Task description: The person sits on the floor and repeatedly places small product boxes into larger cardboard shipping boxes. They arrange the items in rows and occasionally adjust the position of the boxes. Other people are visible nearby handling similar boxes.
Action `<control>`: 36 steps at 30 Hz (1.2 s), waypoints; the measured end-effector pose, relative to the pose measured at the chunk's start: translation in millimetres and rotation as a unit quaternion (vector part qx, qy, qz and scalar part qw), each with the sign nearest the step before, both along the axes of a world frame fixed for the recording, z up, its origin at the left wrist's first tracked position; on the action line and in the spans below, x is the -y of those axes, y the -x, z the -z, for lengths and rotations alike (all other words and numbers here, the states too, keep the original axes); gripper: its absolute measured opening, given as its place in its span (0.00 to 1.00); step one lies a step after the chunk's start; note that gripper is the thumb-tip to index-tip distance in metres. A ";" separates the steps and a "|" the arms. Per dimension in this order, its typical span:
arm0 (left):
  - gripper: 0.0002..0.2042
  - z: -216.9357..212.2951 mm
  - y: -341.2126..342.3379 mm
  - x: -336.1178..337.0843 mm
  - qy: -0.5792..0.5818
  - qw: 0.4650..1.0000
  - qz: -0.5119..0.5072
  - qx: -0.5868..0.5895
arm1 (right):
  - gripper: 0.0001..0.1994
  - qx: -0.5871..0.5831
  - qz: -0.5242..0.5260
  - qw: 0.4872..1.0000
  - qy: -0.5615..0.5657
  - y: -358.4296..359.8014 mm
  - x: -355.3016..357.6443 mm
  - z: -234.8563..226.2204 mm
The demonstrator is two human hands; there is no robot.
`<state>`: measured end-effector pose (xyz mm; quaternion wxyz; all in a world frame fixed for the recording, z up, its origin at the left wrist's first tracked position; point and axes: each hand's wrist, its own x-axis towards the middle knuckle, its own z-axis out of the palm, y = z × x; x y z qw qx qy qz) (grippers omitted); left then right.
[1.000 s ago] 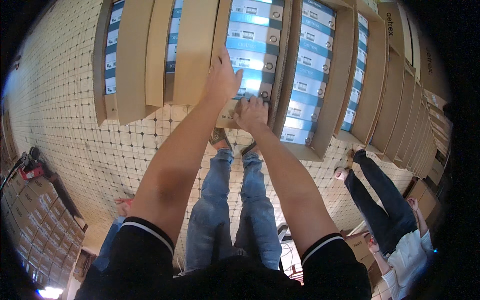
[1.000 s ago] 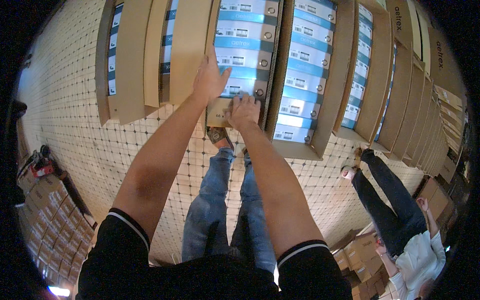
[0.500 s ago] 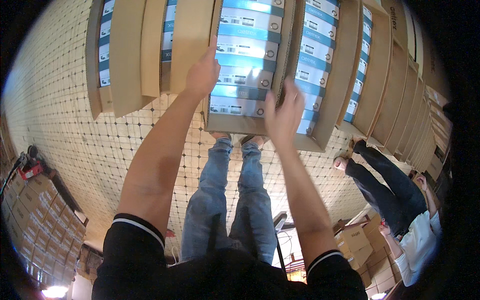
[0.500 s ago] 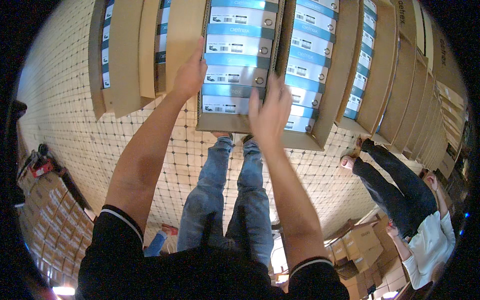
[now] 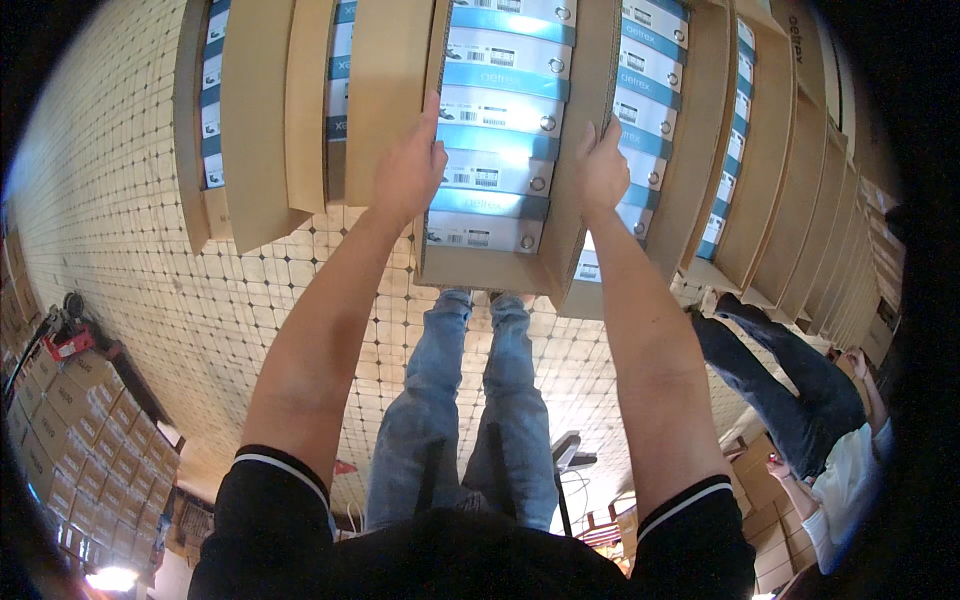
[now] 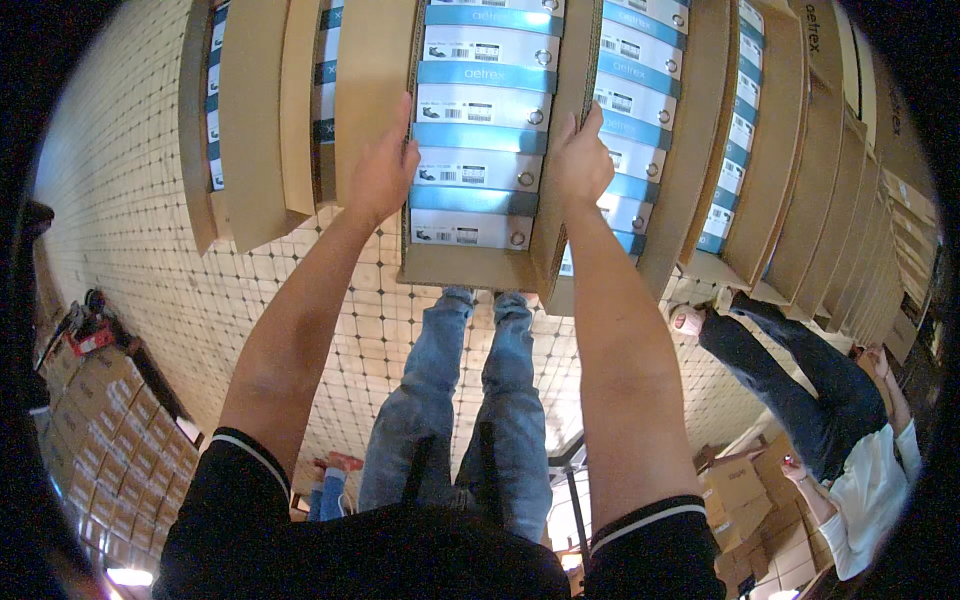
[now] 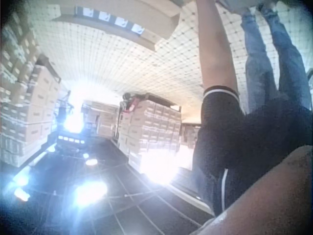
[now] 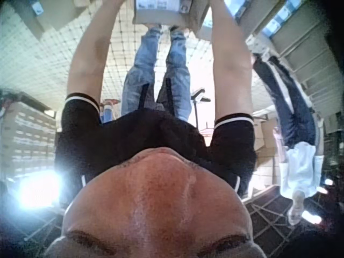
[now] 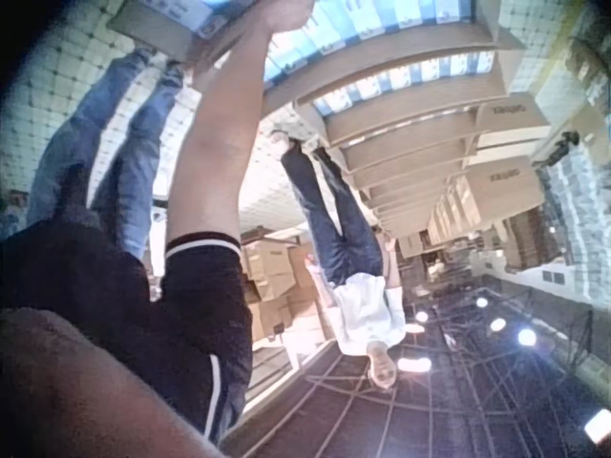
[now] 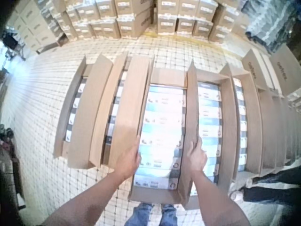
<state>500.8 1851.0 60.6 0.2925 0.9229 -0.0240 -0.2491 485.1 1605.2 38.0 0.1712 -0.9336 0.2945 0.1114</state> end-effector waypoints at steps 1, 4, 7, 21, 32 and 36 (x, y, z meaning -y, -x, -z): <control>0.32 -0.4 0.7 1.5 0.013 1.000 -0.011 0.007 | 0.25 0.002 0.006 1.000 -0.011 -0.9 -1.6 -0.2; 0.32 2.3 3.8 9.6 0.033 0.999 -0.033 0.003 | 0.23 0.014 0.001 0.999 0.038 -2.7 -6.3 0.9; 0.33 9.3 3.4 18.4 0.034 0.997 -0.053 0.053 | 0.23 0.011 0.011 0.999 0.039 -2.7 -9.0 1.4; 0.30 45.1 -163.1 72.1 -0.016 0.984 -0.156 0.080 | 0.25 0.024 -0.004 0.998 0.051 -0.3 2.3 11.6; 0.25 49.7 -176.8 39.7 -0.058 0.989 -0.130 0.036 | 0.24 0.042 0.000 0.999 0.035 -0.6 1.4 11.6; 0.25 47.6 -174.6 43.0 -0.042 0.987 -0.150 0.046 | 0.26 0.015 0.048 0.998 -0.033 -7.9 -6.7 -1.5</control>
